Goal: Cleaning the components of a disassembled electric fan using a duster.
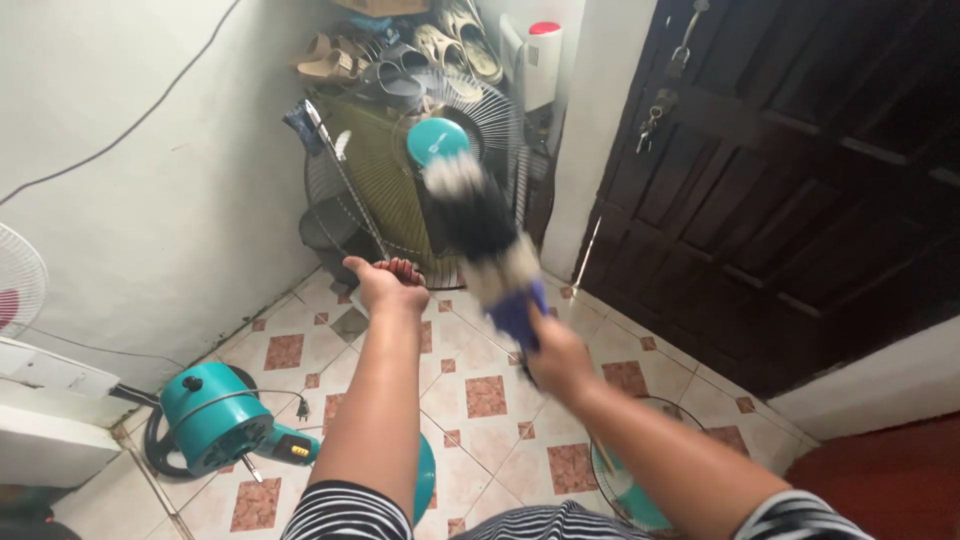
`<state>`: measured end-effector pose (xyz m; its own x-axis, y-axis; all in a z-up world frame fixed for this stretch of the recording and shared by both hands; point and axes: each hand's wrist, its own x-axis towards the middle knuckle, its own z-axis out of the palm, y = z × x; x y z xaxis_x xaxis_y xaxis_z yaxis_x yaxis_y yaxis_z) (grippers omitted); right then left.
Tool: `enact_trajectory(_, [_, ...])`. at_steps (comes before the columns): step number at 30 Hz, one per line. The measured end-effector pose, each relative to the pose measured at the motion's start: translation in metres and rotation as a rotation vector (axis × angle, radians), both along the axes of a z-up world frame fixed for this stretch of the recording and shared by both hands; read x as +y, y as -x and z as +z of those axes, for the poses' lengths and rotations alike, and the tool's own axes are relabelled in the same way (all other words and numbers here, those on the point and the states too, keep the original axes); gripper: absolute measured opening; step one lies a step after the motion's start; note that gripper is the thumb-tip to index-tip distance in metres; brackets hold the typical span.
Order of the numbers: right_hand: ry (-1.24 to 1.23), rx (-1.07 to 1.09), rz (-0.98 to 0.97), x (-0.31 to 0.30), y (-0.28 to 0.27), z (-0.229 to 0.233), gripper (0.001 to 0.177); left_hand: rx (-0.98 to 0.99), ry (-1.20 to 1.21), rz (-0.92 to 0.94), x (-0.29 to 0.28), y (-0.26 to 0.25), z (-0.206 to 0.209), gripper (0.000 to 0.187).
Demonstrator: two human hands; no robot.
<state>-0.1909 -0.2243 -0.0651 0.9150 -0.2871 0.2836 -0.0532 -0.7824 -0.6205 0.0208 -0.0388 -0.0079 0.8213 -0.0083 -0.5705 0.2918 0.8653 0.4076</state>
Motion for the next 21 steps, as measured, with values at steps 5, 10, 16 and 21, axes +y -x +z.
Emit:
enact_trajectory(5, [-0.148, 0.089, -0.081, 0.004, 0.002, 0.019, 0.053, 0.110, -0.083, 0.021, 0.007, 0.011, 0.009, 0.066])
enact_trajectory(10, [-0.099, -0.035, -0.177, -0.036, -0.062, 0.050, 0.051, 0.011, -0.208, -0.076, 0.001, 0.017, -0.006, 0.067])
enact_trajectory(16, [-0.010, 0.043, -0.166, -0.032, -0.022, 0.010, 0.075, -0.044, -0.146, -0.042, 0.013, 0.022, 0.013, 0.064])
enact_trajectory(21, [-0.313, 0.117, -0.368, -0.046, -0.011, 0.031, 0.067, 0.001, -0.149, -0.019, 0.026, 0.025, 0.004, 0.063])
